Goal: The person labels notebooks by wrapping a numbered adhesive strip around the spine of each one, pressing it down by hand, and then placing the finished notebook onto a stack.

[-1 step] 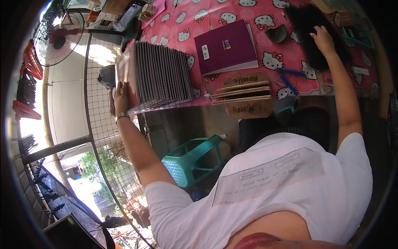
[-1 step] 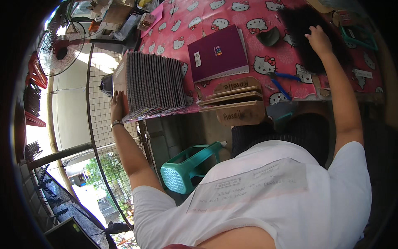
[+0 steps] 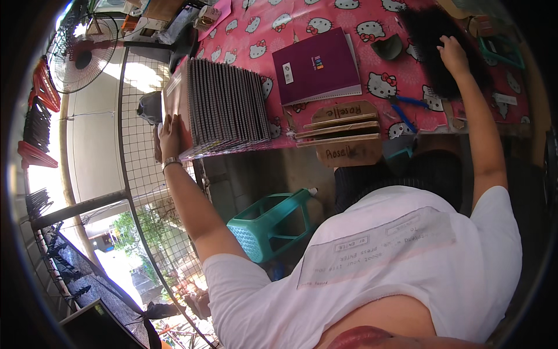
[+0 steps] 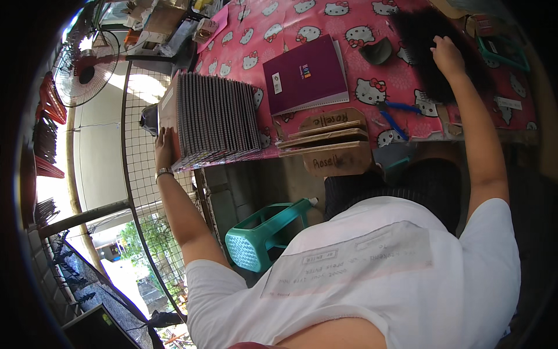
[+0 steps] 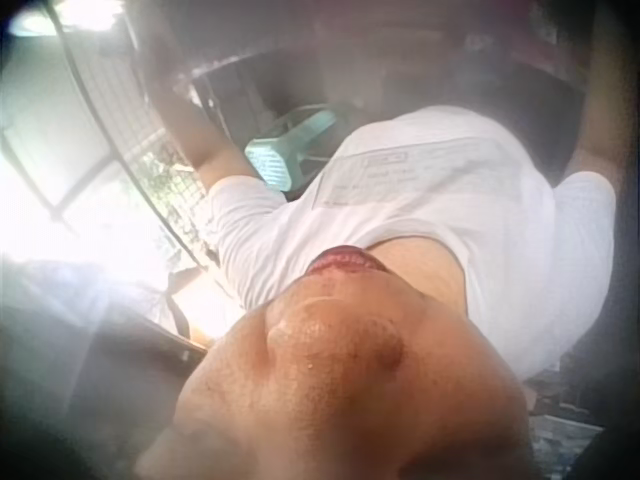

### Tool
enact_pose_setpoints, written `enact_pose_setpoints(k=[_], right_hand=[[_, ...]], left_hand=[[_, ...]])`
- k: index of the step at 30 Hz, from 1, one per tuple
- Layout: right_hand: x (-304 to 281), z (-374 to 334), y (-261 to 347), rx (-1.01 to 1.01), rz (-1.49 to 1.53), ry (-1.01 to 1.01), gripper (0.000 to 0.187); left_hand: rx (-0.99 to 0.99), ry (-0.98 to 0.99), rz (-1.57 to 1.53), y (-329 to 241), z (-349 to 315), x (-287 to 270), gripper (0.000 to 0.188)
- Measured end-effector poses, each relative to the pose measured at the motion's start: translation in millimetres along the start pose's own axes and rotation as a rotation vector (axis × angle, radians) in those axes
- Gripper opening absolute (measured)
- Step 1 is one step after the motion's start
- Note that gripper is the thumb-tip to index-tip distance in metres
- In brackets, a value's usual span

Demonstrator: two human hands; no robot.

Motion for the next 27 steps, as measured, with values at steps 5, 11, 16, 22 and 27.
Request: enact_pose_setpoints(k=[5,11,16,22,27], right_hand=[[-10,0,15,0.013,0.010,-0.157,0.040],[-98,11,149,-0.205,0.277,-0.398,0.034],[-114,-1,199,-0.344,0.299,-0.450,0.034],[-60,-4,39,-0.222,0.002,-0.409,0.035],[-10,15,-49,0.014,-0.119,-0.254,0.040]], left_hand=[[-0.147,-0.031,0.032,-13,-8,-3,0.067],[0.200,-0.236,0.061,-81,58,-31,0.070],[0.259,-0.054,-0.239,-186,127,12,0.083],[0.218,-0.105,-0.151,-176,157,10,0.038],[0.169,-0.169,-0.093,-188,158,6,0.036]])
Point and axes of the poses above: each hand's wrist, its own z-axis towards the middle knuckle, its own x-axis out of the palm, y = z × x, the point moved 2 cm from there along z, towards the middle knuckle, and after that the axes turned 1 degree about -x, right-handed, at the moved point
